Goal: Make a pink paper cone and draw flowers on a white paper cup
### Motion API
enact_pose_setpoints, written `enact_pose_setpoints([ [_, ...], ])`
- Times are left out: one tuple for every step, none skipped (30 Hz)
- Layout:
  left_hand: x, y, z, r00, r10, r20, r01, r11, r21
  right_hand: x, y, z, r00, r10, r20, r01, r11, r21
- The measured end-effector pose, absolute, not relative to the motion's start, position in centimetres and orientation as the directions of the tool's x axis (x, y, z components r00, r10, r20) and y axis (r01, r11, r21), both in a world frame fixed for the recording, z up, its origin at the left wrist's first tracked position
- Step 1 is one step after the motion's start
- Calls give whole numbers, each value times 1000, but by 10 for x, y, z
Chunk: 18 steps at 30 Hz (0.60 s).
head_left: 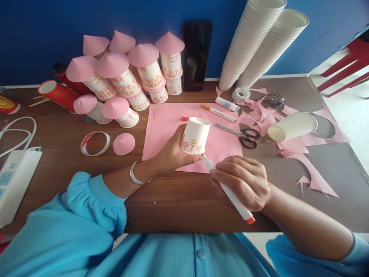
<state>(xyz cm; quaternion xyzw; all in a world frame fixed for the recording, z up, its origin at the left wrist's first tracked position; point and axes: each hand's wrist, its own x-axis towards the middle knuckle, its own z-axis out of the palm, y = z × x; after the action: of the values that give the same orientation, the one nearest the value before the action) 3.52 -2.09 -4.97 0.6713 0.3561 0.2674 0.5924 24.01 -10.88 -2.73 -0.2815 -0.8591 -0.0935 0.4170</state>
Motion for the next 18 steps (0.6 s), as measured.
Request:
enact_pose_setpoints([
  [34, -19, -50, 617, 782, -84, 121, 11, 993, 241, -109, -27, -480, 417, 771, 570, 817, -87],
  [33, -18, -50, 639, 762, -104, 78, 70, 994, 242, -108, -26, -461, 432, 775, 579, 808, -106],
  [33, -16, -51, 661, 742, -114, 31, 124, 992, 243, -108, -26, -435, 451, 779, 588, 798, -134],
  [32, -15, -52, 682, 722, -117, -13, 172, 985, 243, -108, -25, -403, 475, 782, 593, 787, -172],
  [32, -14, -53, 699, 706, -116, -51, 212, 976, 244, -107, -25, -369, 499, 784, 595, 775, -213],
  [31, -13, -54, 710, 694, -118, -81, 246, 966, 243, -107, -25, -336, 522, 784, 597, 762, -252],
  [31, -12, -55, 716, 687, -125, -99, 278, 956, 243, -107, -24, -308, 540, 783, 597, 751, -283],
  [31, -11, -55, 717, 683, -136, -110, 305, 946, 243, -106, -24, -290, 552, 782, 598, 742, -302],
  [31, -11, -56, 718, 680, -149, -114, 326, 938, 242, -106, -24, -282, 557, 781, 596, 739, -312],
  [31, -11, -56, 719, 676, -162, -111, 341, 933, 242, -106, -24, -281, 559, 780, 592, 741, -318],
  [31, -10, -56, 720, 672, -172, -105, 350, 931, 242, -107, -24, -285, 562, 776, 584, 744, -324],
  [31, -10, -56, 725, 666, -178, -97, 354, 930, 242, -107, -24, -293, 565, 771, 574, 749, -331],
  [31, -9, -55, 732, 658, -177, -93, 354, 931, 243, -107, -24, -299, 568, 767, 567, 752, -336],
  [31, -9, -54, 741, 649, -171, -92, 351, 932, 243, -107, -24, -305, 572, 762, 564, 753, -340],
  [31, -9, -54, 752, 639, -164, -93, 348, 933, 243, -107, -24, -310, 575, 757, 563, 753, -341],
  [31, -9, -53, 761, 630, -155, -95, 345, 934, 243, -107, -24, -314, 576, 755, 563, 753, -340],
  [31, -8, -52, 768, 622, -150, -97, 344, 934, 243, -107, -24, -317, 574, 755, 562, 755, -339],
  [31, -8, -52, 773, 617, -147, -99, 347, 933, 243, -107, -24, -319, 574, 754, 560, 756, -339],
])
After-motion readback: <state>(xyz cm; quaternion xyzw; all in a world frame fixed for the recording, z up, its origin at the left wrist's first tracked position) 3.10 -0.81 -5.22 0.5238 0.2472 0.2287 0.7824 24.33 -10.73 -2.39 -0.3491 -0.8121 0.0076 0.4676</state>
